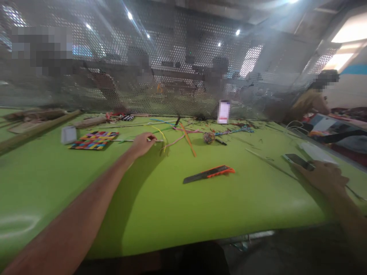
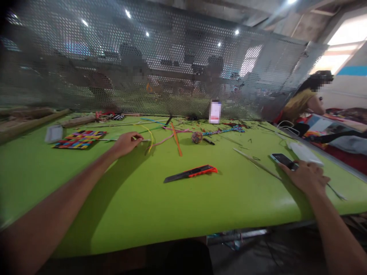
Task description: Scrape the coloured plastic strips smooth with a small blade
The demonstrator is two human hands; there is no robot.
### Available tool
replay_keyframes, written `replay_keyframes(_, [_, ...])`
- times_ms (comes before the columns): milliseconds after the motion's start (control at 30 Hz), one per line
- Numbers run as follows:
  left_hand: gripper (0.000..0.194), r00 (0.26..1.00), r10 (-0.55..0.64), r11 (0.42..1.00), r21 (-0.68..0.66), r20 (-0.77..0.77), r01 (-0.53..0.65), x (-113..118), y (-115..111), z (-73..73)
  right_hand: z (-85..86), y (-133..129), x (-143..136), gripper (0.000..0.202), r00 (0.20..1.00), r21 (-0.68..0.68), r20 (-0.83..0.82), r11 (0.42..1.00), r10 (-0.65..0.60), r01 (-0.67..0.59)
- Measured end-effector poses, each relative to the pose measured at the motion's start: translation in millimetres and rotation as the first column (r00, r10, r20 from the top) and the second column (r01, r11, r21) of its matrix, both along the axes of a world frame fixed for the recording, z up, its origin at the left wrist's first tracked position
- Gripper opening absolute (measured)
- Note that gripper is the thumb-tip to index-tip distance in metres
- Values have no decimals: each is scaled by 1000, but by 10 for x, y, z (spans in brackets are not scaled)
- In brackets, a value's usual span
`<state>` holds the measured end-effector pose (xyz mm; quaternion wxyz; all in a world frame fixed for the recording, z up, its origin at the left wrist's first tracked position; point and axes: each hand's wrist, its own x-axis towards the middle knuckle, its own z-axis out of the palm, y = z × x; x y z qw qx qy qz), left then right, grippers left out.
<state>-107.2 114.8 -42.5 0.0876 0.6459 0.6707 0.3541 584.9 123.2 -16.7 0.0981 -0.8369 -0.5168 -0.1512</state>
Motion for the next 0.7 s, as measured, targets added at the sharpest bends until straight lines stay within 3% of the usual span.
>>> replay_keyframes(100, [27, 1000, -13, 999, 44, 17, 12, 45, -4, 11, 41, -52, -71, 77, 999, 128, 19, 991, -31, 29])
replay_keyframes(200, [29, 999, -49, 995, 85, 24, 46, 132, -14, 42, 70, -133, -139, 57, 999, 359, 41, 933, -34, 17])
replay_keyframes(267, [29, 996, -91, 992, 96, 27, 88, 224, -38, 59, 82, -191, -195, 51, 1000, 415, 19, 910, -2, -6])
replay_keyframes(400, [28, 978, -205, 976, 81, 36, 202, 469, -125, 42, 127, -262, -394, 49, 982, 417, -74, 900, 176, -130])
replay_keyframes(500, [27, 962, -272, 960, 72, 33, 269, 600, -169, 3, 199, -227, -566, 51, 946, 357, -2, 884, 325, -303])
replay_keyframes(567, [26, 958, -284, 957, 74, 37, 281, 610, -163, -13, 248, -158, -615, 51, 951, 226, 65, 924, 303, -310])
replay_keyframes(700, [22, 969, -238, 969, 90, 60, 232, 479, -102, -10, 214, 8, -424, 62, 997, 42, 26, 996, 72, -73])
